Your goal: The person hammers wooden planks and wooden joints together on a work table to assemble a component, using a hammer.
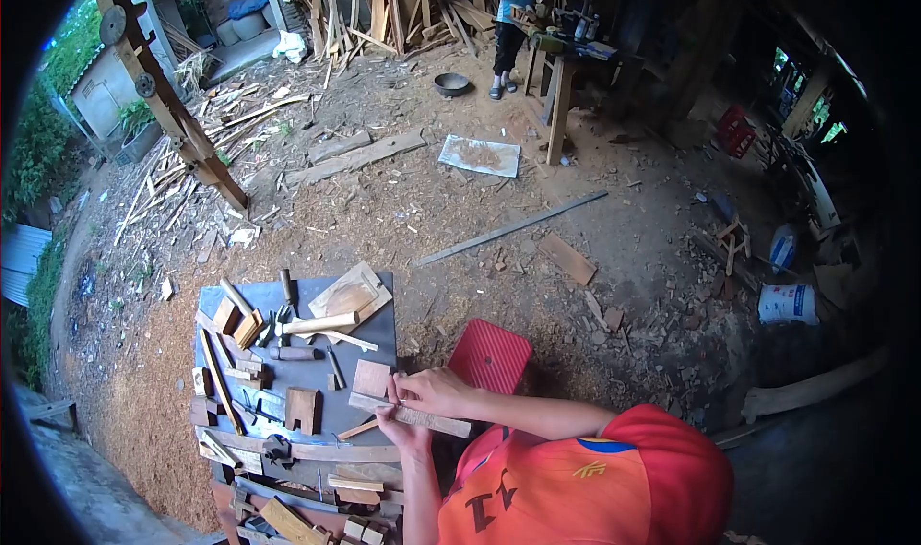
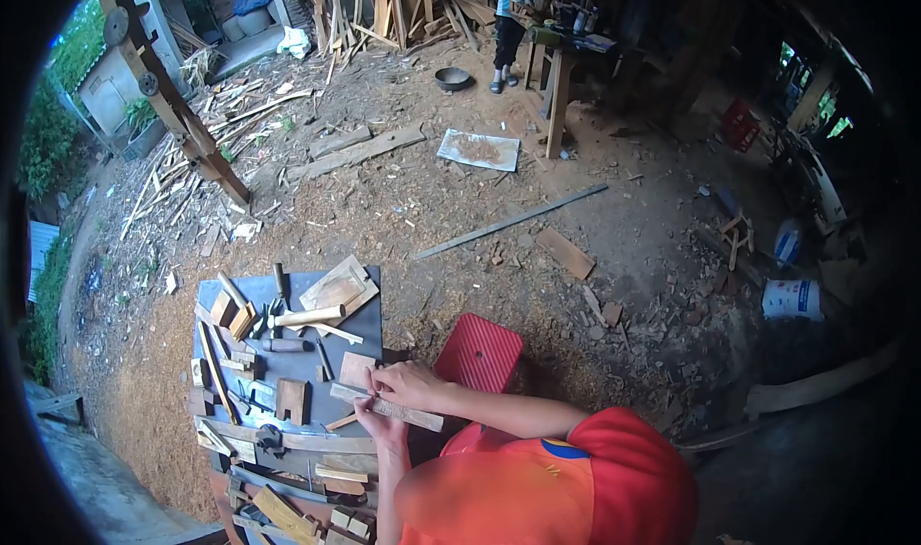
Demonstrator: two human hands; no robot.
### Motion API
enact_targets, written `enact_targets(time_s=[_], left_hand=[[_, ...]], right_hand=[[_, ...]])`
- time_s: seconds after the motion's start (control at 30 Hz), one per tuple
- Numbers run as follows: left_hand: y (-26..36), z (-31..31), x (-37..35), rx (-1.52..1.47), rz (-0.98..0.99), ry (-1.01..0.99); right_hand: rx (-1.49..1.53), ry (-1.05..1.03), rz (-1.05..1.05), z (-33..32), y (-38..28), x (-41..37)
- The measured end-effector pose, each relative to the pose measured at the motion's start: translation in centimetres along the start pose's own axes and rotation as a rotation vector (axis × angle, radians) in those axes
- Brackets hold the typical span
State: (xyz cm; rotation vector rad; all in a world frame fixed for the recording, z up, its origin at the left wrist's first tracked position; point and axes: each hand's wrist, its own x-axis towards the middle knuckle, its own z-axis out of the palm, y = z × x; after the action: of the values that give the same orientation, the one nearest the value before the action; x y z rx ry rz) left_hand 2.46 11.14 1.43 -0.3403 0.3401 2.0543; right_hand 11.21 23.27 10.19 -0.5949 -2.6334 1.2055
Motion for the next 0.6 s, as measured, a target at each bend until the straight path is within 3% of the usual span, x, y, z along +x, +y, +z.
enact_targets(time_s=[0.6], left_hand=[[0.4, -1.3, -0.2, -0.014, 0.026, 0.002]], right_hand=[[-0.031, 0.040, -0.069, 1.4, -0.2, -0.5]])
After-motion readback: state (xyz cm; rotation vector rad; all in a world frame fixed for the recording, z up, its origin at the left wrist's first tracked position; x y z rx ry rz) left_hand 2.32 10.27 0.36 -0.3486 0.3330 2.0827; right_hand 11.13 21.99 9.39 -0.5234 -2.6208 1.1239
